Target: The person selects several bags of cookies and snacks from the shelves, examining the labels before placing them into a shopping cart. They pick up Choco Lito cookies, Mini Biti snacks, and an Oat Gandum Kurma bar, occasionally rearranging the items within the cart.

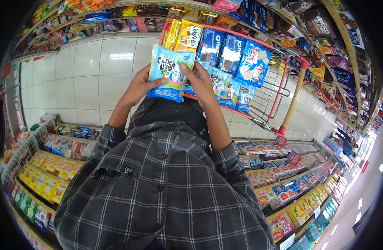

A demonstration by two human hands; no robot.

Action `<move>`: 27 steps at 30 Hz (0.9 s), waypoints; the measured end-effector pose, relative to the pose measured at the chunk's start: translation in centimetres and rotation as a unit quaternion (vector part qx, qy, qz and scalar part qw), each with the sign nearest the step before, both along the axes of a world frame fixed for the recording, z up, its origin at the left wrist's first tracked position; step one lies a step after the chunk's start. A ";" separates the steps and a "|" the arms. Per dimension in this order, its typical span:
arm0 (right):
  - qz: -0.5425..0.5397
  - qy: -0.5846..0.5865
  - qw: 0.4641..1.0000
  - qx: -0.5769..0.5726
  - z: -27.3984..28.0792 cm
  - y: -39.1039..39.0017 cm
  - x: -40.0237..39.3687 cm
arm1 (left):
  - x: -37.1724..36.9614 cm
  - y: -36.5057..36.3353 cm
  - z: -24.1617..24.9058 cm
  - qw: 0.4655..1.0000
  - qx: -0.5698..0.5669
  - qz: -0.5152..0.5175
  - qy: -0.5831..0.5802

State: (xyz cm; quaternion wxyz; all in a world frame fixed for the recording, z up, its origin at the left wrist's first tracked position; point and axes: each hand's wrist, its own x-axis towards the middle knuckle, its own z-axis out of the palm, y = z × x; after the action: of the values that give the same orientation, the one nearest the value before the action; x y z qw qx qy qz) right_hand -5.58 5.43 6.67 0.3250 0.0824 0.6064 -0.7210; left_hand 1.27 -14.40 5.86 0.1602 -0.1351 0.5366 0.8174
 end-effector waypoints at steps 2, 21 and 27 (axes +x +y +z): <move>-0.003 -0.003 1.000 0.011 -1.0 0.2 0.1 | 0.4 0.2 -0.3 1.000 0.009 0.000 -0.009; 0.160 0.400 0.842 0.324 -8.6 2.3 3.0 | 0.4 0.4 -9.4 0.822 -0.565 0.011 0.065; 0.199 0.474 0.714 0.475 -10.1 3.9 4.6 | -1.0 0.2 -10.5 0.722 -0.626 -0.116 0.272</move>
State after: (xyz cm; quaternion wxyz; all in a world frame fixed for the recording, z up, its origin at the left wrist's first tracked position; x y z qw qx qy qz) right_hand -0.95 9.34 -3.46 0.0494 -0.2490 0.9461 -0.2010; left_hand 0.23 -14.23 -4.67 -0.0200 0.0874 0.9581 0.2721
